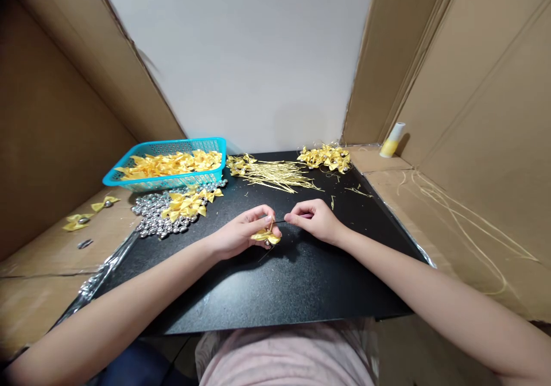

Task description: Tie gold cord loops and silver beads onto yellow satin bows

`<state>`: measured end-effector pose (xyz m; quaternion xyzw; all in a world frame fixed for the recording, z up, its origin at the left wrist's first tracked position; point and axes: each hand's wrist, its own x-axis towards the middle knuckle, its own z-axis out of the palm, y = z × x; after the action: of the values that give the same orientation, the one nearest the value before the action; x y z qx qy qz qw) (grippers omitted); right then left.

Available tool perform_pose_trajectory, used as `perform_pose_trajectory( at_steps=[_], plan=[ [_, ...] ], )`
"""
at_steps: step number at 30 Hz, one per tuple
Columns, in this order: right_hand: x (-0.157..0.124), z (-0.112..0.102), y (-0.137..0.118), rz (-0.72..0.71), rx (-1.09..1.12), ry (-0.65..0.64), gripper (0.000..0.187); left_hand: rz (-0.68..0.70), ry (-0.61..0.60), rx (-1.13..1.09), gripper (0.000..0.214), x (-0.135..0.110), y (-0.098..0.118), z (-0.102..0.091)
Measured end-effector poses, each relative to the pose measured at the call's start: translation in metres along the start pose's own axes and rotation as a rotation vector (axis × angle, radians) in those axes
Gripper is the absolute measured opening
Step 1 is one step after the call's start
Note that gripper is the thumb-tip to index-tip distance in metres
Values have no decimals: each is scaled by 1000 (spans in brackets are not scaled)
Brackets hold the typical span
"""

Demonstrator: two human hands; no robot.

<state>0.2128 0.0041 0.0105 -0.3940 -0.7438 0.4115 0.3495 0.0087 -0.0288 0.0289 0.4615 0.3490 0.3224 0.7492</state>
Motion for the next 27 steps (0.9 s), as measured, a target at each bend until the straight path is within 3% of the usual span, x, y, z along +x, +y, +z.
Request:
perform_pose_trajectory(
  at_steps=[4,11,15,17,20,24,27],
  plan=[
    [2,-2,5,-6,-51,24,39,18,33,26,35,1,0,-1],
    [7,-15,10,17,-155,157,37,192,266,170,34,6,-1,-5],
    [4,-1,-3,4,127,98,53,292,314,284,32,7,-2,-6],
    [2,11,-10,-2,270,14,51,351,304,396,29,5,-1,-5],
    [0,25,-17,4,479,-11,50,435,295,622,23,0,0,-2],
    [0,33,-19,49,496,82,59,499,289,848,19,-3,0,2],
    [-1,33,-22,78,447,123,61,461,267,792,20,-2,-1,3]
  ],
)
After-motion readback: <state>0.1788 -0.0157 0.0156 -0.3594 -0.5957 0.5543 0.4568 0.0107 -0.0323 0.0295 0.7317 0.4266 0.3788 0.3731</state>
